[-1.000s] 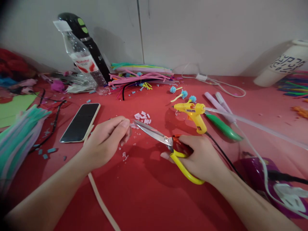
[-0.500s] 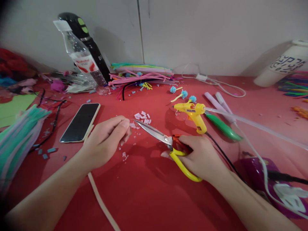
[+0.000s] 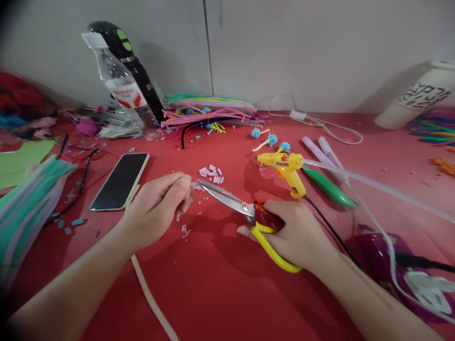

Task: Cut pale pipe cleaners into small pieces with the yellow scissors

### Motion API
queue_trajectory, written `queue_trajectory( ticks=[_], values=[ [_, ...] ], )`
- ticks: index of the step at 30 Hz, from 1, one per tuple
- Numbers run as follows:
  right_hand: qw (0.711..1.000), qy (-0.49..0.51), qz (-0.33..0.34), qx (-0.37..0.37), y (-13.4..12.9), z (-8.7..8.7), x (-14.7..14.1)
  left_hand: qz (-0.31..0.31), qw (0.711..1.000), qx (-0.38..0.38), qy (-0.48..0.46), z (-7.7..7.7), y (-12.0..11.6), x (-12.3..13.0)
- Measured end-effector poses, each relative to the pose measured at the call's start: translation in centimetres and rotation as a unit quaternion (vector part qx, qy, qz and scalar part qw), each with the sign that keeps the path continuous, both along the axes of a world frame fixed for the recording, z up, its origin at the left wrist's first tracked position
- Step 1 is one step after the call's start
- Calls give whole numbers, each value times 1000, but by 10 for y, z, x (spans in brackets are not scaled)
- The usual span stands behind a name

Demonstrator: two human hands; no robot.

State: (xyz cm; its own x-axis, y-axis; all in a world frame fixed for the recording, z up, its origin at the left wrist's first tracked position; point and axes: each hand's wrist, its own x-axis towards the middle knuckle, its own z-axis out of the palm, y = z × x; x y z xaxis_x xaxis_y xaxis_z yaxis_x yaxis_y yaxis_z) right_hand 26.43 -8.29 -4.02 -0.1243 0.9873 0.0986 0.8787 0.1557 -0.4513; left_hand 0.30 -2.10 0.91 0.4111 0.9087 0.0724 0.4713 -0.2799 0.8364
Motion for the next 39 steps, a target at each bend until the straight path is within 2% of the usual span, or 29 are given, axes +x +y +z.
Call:
queue_trajectory(
  ticks=[17, 26, 33, 36, 39],
  values=[
    [1000, 2, 1, 3, 0, 0, 0, 11, 999, 35, 20, 3, -1, 0],
    [1000, 6, -4, -1, 0, 1, -1, 8, 1000, 24, 12, 3, 0, 1],
    [1000, 15, 17, 15, 3, 0, -1, 8, 1000, 10, 5, 1, -1, 2],
    [1000, 13, 13, 24, 3, -1, 0, 15, 1000, 6, 13, 3, 0, 2],
    [1000, 1, 4, 23, 2, -1, 1, 0, 999, -9, 50, 8, 6, -8]
  ],
)
